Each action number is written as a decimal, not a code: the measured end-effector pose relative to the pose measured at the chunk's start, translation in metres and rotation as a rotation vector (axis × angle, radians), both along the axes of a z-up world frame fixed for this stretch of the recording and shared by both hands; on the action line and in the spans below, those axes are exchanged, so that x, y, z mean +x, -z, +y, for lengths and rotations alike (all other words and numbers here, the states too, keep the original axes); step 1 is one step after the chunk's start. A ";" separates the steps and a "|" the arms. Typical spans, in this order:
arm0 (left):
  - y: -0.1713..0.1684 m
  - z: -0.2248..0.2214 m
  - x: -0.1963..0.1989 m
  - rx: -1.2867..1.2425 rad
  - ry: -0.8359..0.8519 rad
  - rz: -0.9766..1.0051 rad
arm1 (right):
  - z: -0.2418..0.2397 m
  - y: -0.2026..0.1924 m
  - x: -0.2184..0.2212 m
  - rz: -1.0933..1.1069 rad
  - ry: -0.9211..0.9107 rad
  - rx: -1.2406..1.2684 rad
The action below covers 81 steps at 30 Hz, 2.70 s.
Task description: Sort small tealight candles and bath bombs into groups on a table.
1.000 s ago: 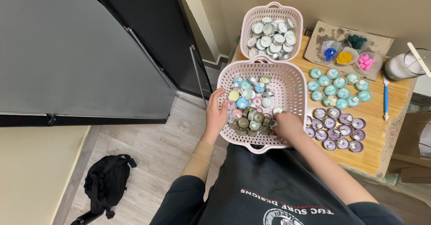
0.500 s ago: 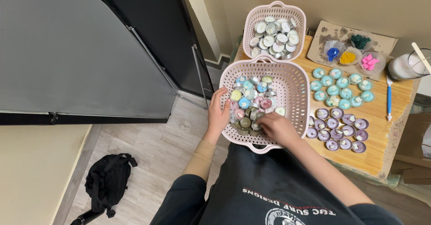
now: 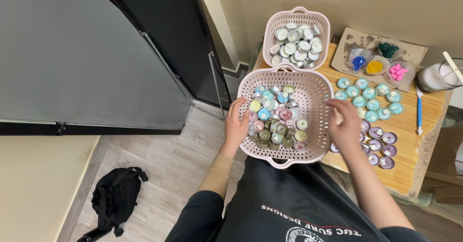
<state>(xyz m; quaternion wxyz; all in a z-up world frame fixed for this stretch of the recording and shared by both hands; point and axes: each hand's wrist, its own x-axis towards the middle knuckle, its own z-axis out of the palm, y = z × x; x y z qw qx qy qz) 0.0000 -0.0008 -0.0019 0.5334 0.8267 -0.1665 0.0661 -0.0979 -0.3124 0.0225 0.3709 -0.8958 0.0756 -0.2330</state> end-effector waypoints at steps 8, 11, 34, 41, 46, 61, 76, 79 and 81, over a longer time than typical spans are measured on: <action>0.000 -0.002 -0.001 0.060 0.021 -0.024 | -0.089 0.059 -0.153 0.130 0.455 -0.045; 0.002 -0.001 0.003 0.094 0.030 -0.030 | -0.091 0.090 -0.201 0.299 0.544 -0.119; 0.060 -0.263 -0.147 0.548 0.495 0.045 | -0.141 0.104 -0.160 0.413 0.120 -0.209; 0.087 -0.275 -0.144 0.513 0.322 0.008 | -0.160 0.103 -0.143 0.354 0.110 -0.159; 0.099 -0.274 -0.128 0.443 0.311 0.012 | -0.174 0.105 -0.127 0.301 0.066 -0.099; 0.093 -0.258 -0.159 0.492 0.255 0.065 | -0.170 0.111 -0.163 0.455 0.130 -0.248; 0.080 -0.282 -0.122 0.602 0.118 0.055 | -0.190 0.108 -0.122 0.401 0.054 -0.259; 0.066 -0.278 -0.127 0.557 0.138 0.108 | -0.187 0.098 -0.126 0.389 0.057 -0.245; 0.072 -0.278 -0.132 0.539 0.191 0.088 | -0.185 0.095 -0.131 0.342 0.067 -0.247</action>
